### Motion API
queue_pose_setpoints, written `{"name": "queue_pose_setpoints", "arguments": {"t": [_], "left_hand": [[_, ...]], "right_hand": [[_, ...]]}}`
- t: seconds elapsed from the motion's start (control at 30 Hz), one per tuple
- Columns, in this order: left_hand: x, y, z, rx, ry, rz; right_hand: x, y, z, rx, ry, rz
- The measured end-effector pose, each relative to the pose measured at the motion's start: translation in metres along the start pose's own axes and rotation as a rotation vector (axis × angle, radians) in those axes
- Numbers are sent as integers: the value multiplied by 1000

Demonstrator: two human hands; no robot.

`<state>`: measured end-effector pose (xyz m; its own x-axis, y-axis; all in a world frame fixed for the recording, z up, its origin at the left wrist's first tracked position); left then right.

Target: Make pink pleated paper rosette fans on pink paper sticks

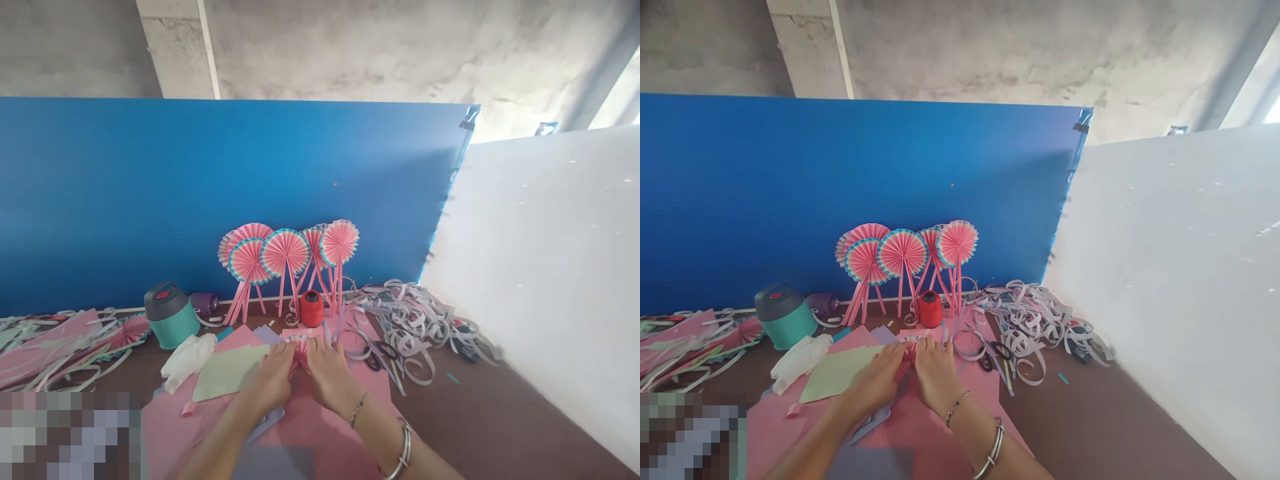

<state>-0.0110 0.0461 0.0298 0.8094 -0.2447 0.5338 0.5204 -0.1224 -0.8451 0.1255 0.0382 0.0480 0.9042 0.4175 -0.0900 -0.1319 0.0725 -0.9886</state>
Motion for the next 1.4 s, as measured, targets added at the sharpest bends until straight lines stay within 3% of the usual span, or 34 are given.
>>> {"name": "queue_pose_setpoints", "arguments": {"t": [0.13, 0.3, 0.5, 0.73, 1.03, 1.13, 1.23, 1.33, 1.4], "left_hand": [[12, -5, 0, -56, -9, 137], [17, -20, 0, 3, -44, 41], [5, -32, 9, 71, 107, -351], [5, -56, 5, -67, 137, -786], [10, -54, 5, -134, 108, -1520], [13, -49, 6, -50, 65, -1645], [20, -43, 6, 90, 41, -1653], [24, -36, 4, 288, 46, -1505], [24, -32, 2, 407, 49, -1270]], "right_hand": [[5, 2, 7, -6, -31, -35], [17, -2, 15, 0, -58, 66], [41, -15, 19, 138, -87, 462], [56, -37, 20, 199, -32, 961], [48, -49, 15, -98, 219, 1708], [39, -45, 16, -134, 315, 1853], [31, -37, 17, -82, 422, 1953], [23, -31, 18, -29, 447, 2009], [18, -31, 16, 18, 444, 2022]]}}
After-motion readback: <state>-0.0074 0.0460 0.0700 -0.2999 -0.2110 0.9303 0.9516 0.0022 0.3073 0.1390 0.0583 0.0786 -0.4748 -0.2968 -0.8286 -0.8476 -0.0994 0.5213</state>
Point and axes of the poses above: each hand's wrist, its own z-axis towards the middle knuckle, its own y-axis out of the palm, x = y × z, the point moved 3 cm from there along z, towards the middle knuckle, and after that the axes turned 1 degree about -z, right-handed, at the moved point
